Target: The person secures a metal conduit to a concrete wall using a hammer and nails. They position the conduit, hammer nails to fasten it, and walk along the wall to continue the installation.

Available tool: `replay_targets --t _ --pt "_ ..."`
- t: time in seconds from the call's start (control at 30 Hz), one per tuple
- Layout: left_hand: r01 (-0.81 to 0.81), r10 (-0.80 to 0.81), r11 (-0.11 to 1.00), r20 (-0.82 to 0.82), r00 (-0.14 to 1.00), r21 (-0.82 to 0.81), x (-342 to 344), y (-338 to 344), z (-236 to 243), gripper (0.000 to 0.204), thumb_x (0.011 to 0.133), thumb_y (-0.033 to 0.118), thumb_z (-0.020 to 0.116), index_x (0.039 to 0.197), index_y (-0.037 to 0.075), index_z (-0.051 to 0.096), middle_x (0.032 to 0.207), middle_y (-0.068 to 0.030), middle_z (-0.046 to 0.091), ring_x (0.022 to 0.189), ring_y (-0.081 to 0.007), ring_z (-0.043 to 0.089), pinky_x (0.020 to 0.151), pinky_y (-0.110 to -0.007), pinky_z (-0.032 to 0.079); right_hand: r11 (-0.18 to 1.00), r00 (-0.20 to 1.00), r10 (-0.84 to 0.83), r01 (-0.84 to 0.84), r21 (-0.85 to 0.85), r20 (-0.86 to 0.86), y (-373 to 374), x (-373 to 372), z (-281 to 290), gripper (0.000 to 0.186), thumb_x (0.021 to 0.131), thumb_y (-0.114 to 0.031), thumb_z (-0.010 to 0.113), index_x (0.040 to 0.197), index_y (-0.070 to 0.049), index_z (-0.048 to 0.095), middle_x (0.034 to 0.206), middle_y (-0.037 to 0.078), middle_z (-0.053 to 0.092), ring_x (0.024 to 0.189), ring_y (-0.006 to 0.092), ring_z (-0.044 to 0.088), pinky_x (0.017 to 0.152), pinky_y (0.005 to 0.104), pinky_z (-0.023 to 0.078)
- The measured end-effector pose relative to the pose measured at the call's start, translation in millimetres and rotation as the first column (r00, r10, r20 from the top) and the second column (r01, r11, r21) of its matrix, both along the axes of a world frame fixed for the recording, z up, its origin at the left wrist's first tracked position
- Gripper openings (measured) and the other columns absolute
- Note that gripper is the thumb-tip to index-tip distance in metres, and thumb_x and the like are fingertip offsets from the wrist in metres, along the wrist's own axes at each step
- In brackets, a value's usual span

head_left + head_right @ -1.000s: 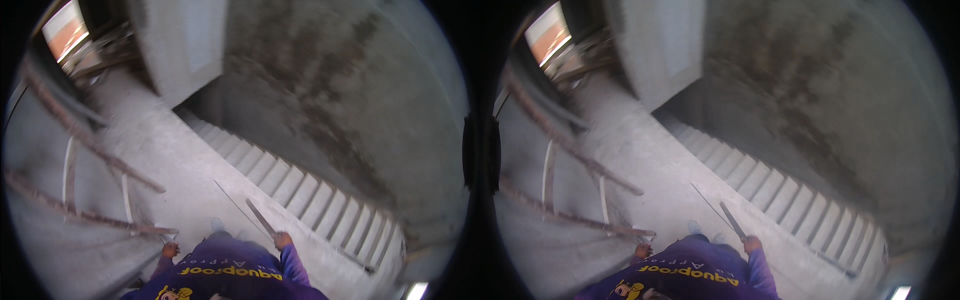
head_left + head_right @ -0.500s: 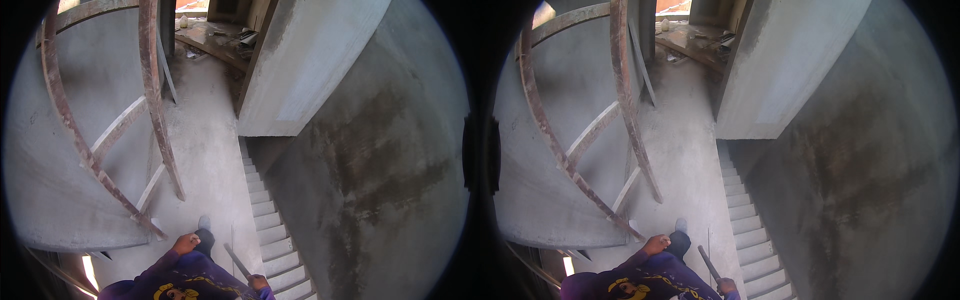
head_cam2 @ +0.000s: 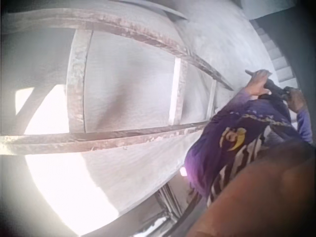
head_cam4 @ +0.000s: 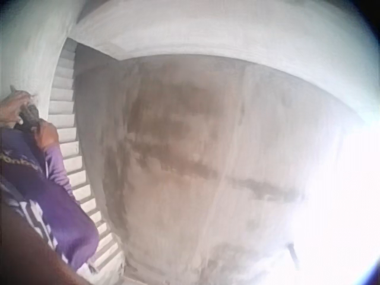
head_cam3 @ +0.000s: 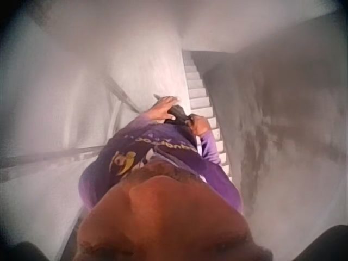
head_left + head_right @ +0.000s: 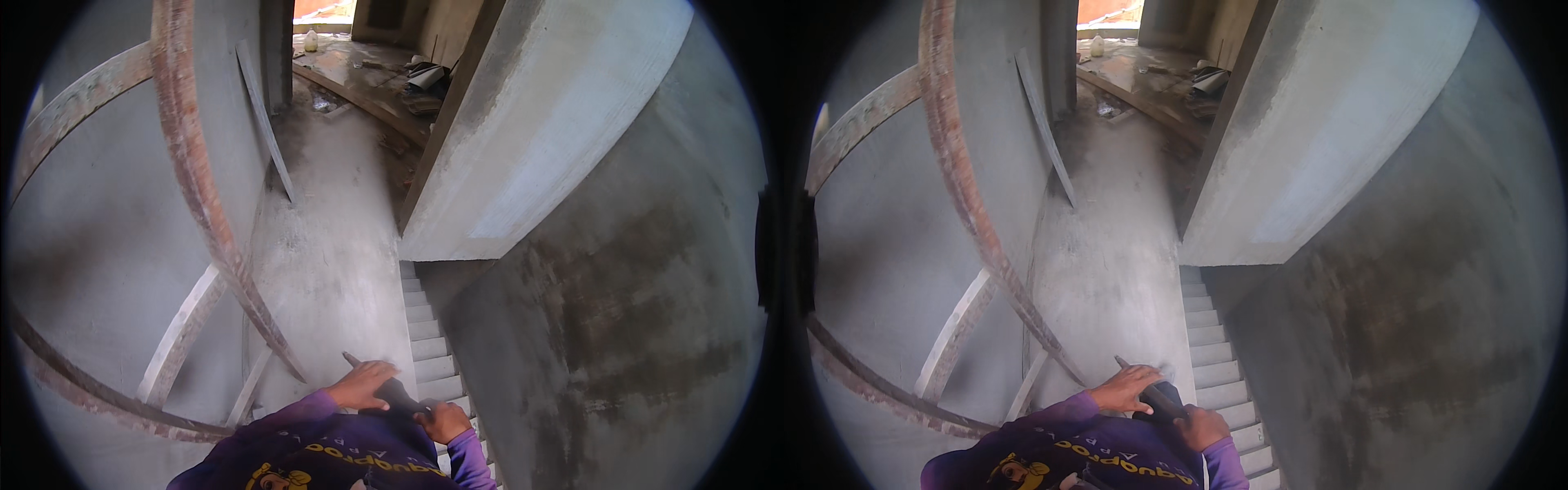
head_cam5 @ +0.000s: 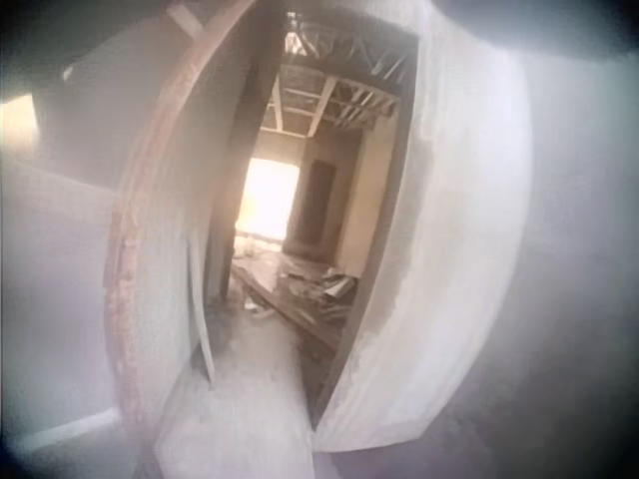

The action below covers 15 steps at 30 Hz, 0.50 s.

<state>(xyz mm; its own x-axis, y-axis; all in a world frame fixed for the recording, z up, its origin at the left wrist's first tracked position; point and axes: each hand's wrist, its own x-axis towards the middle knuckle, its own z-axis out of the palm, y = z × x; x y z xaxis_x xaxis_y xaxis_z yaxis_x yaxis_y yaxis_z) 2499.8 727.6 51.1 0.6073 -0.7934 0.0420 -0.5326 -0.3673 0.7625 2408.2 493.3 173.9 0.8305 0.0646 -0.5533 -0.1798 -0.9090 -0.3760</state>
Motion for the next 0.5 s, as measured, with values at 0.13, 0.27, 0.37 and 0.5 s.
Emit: replay_targets --t 0.13,0.27,0.37,0.5 --pt "0.059 -0.055 0.998 -0.197 0.979 0.015 90 -38 -10 0.058 0.088 0.030 0.078 0.137 0.006 0.060 0.130 -0.0204 0.065 0.120 -0.0410 0.061 0.105 -0.050 0.046 0.976 0.980 0.180 -0.189 0.110 0.085 -12 120 3 0.038 0.095 -0.039 0.068 0.122 -0.013 0.071 0.102 0.025 0.075 0.100 0.0448 0.071 0.090 0.0550 0.056" --pt "-0.148 0.134 0.989 -0.333 0.933 -0.015 197 -49 0 0.035 0.094 0.028 0.075 0.116 0.001 0.072 0.106 -0.0210 0.074 0.095 -0.0364 0.072 0.087 -0.048 0.053 0.960 0.957 0.266 -0.274 0.056 0.117 -13 269 -9 0.042 0.096 -0.040 0.067 0.124 -0.010 0.069 0.098 0.027 0.074 0.093 0.0473 0.072 0.084 0.0556 0.058" --pt "-0.450 0.342 0.885 -0.489 0.803 -0.120 281 -38 44 0.027 0.094 0.024 0.077 0.106 -0.001 0.075 0.093 -0.0153 0.077 0.087 -0.0250 0.072 0.079 -0.042 0.053 0.982 0.937 0.110 -0.154 0.110 0.333 12 385 41 0.052 0.099 -0.043 0.066 0.134 -0.005 0.063 0.096 0.028 0.073 0.088 0.0486 0.072 0.080 0.0531 0.059" --pt "-0.809 0.650 0.570 -0.524 0.550 -0.142 373 12 32 0.020 0.094 0.017 0.077 0.086 0.001 0.069 0.079 -0.0062 0.071 0.075 -0.0126 0.065 0.070 -0.033 0.051 0.777 0.863 -0.064 -0.273 0.568 0.502 20 541 90 0.046 0.104 -0.029 0.064 0.138 0.000 0.058 0.096 0.021 0.073 0.080 0.0314 0.074 0.075 0.0406 0.060"
